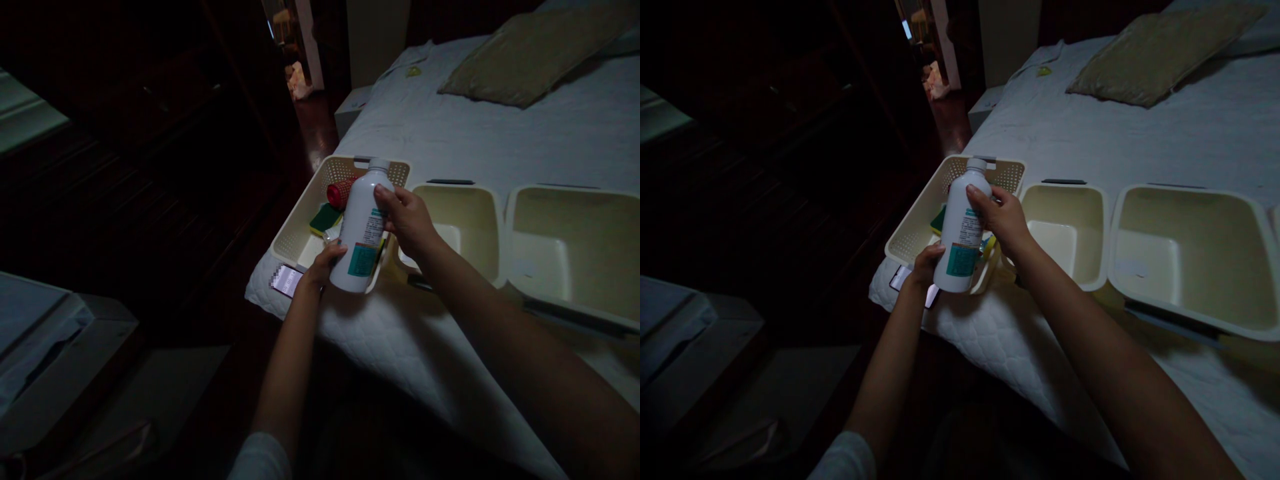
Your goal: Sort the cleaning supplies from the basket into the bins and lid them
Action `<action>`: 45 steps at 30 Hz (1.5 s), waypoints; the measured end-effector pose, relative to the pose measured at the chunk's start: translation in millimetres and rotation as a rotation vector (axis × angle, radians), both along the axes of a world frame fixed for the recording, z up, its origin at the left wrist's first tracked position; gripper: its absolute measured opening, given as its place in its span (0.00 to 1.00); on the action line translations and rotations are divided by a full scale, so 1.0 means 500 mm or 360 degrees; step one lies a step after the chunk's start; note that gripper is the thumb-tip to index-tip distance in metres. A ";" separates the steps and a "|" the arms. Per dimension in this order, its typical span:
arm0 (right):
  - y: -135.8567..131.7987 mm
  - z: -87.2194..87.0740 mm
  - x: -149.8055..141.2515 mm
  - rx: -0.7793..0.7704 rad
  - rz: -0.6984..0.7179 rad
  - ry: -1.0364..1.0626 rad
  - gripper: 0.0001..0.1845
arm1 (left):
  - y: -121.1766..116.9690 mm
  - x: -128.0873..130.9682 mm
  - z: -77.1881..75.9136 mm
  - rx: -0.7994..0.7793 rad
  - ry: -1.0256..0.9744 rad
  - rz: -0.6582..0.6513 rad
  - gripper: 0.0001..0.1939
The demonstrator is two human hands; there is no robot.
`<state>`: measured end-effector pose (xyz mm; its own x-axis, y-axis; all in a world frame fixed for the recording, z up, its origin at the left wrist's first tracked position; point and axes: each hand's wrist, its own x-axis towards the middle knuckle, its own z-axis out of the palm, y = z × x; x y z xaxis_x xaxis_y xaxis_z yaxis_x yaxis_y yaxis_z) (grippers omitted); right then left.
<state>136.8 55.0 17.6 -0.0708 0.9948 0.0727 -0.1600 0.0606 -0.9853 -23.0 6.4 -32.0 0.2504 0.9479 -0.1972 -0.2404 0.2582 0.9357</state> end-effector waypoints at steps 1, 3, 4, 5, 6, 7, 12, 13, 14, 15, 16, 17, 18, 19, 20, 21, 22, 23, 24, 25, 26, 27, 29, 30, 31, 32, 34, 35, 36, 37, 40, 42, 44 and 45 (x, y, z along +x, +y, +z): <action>0.000 0.000 -0.001 0.0006 -0.0029 -0.0013 0.34 | 0.000 0.000 0.000 0.0005 0.0006 0.0020 0.29; 0.002 -0.001 -0.001 0.0019 -0.0089 -0.0034 0.33 | 0.002 -0.001 0.000 0.0037 0.0003 0.0045 0.29; 0.002 -0.001 -0.001 0.0020 -0.0119 -0.0040 0.32 | 0.003 -0.001 -0.001 0.0067 -0.0011 0.0048 0.29; 0.003 -0.002 0.000 0.0014 -0.0150 -0.0043 0.32 | 0.005 -0.001 -0.002 0.0106 -0.0024 0.0047 0.29; 0.004 -0.002 0.001 0.0003 -0.0182 -0.0043 0.31 | 0.006 0.000 -0.002 0.0156 -0.0034 0.0058 0.29; 0.004 -0.002 0.003 -0.0007 -0.0215 -0.0045 0.31 | 0.008 0.001 -0.003 0.0212 -0.0041 0.0077 0.29; 0.006 -0.009 0.009 0.0055 -0.0319 -0.0083 0.29 | 0.013 0.008 -0.006 0.0420 0.0170 0.0119 0.30; 0.006 -0.011 0.010 0.0073 -0.0344 -0.0097 0.30 | 0.014 0.010 -0.006 0.0453 0.0246 0.0118 0.30; 0.007 -0.014 0.011 0.0085 -0.0376 -0.0114 0.30 | 0.013 0.011 -0.006 0.0487 0.0322 0.0138 0.31; 0.008 -0.016 0.012 0.0095 -0.0411 -0.0136 0.31 | 0.012 0.013 -0.006 0.0518 0.0400 0.0168 0.33; 0.009 -0.020 0.012 0.0099 -0.0443 -0.0159 0.31 | 0.011 0.015 -0.006 0.0550 0.0487 0.0200 0.34; 0.010 -0.023 0.013 0.0097 -0.0469 -0.0182 0.32 | 0.010 0.017 -0.006 0.0587 0.0586 0.0224 0.36; 0.012 -0.026 0.013 0.0089 -0.0492 -0.0199 0.32 | 0.008 0.019 -0.006 0.0635 0.0700 0.0235 0.37; 0.013 -0.029 0.012 0.0080 -0.0508 -0.0212 0.33 | 0.007 0.022 -0.006 0.0698 0.0816 0.0246 0.39; 0.015 -0.031 0.012 0.0079 -0.0515 -0.0220 0.33 | 0.006 0.025 -0.007 0.0768 0.0924 0.0256 0.40; 0.016 -0.033 0.011 0.0086 -0.0517 -0.0227 0.33 | 0.005 0.027 -0.007 0.0838 0.1017 0.0268 0.41; 0.017 -0.034 0.010 0.0097 -0.0518 -0.0236 0.34 | 0.005 0.030 -0.008 0.0895 0.1100 0.0283 0.42; 0.017 -0.034 0.009 0.0104 -0.0524 -0.0252 0.34 | 0.005 0.032 -0.009 0.0935 0.1181 0.0295 0.42; 0.017 -0.034 0.008 0.0103 -0.0533 -0.0275 0.34 | 0.005 0.034 -0.009 0.0958 0.1262 0.0299 0.42; 0.016 -0.034 0.007 0.0090 -0.0546 -0.0303 0.34 | 0.005 0.035 -0.010 0.0971 0.1340 0.0299 0.42; 0.015 -0.032 0.006 0.0069 -0.0561 -0.0333 0.34 | 0.005 0.036 -0.010 0.0976 0.1413 0.0296 0.41; 0.013 -0.031 0.005 0.0047 -0.0576 -0.0361 0.34 | 0.005 0.036 -0.010 0.0979 0.1475 0.0296 0.40; 0.010 -0.029 0.004 0.0031 -0.0593 -0.0400 0.34 | 0.003 0.037 -0.008 0.0977 0.1553 0.0297 0.38; 0.009 -0.029 0.003 0.0038 -0.0598 -0.0416 0.34 | 0.002 0.037 -0.006 0.0973 0.1572 0.0297 0.37; 0.009 -0.029 0.003 0.0045 -0.0604 -0.0435 0.34 | 0.001 0.037 -0.005 0.0964 0.1583 0.0300 0.36; 0.009 -0.029 0.002 0.0050 -0.0609 -0.0452 0.34 | 0.000 0.038 -0.004 0.0952 0.1589 0.0305 0.35; 0.010 -0.033 0.001 0.0058 -0.0603 -0.0473 0.34 | -0.003 0.039 -0.001 0.0919 0.1587 0.0326 0.34; 0.011 -0.036 0.000 0.0060 -0.0587 -0.0476 0.34 | -0.004 0.039 -0.001 0.0902 0.1581 0.0339 0.33; 0.013 -0.039 0.000 0.0062 -0.0562 -0.0473 0.35 | -0.005 0.039 0.000 0.0886 0.1571 0.0351 0.33; 0.015 -0.042 0.000 0.0065 -0.0529 -0.0468 0.35 | -0.006 0.039 0.000 0.0870 0.1556 0.0360 0.33; 0.020 -0.047 0.003 0.0047 -0.0402 -0.0443 0.36 | -0.008 0.036 -0.001 0.0815 0.1468 0.0378 0.33; 0.023 -0.044 0.007 0.0011 -0.0310 -0.0413 0.35 | -0.007 0.032 -0.002 0.0761 0.1341 0.0379 0.33; 0.023 -0.037 0.011 -0.0026 -0.0222 -0.0379 0.34 | -0.003 0.027 -0.004 0.0686 0.1170 0.0373 0.32; 0.024 -0.033 0.012 -0.0038 -0.0187 -0.0360 0.34 | -0.001 0.025 -0.004 0.0646 0.1082 0.0373 0.32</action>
<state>143.0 66.7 1.0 0.0334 0.9985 0.0443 0.0716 0.0418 -0.9966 -10.6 6.2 -34.0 -0.0130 0.9908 0.1344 0.4061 -0.1176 0.9062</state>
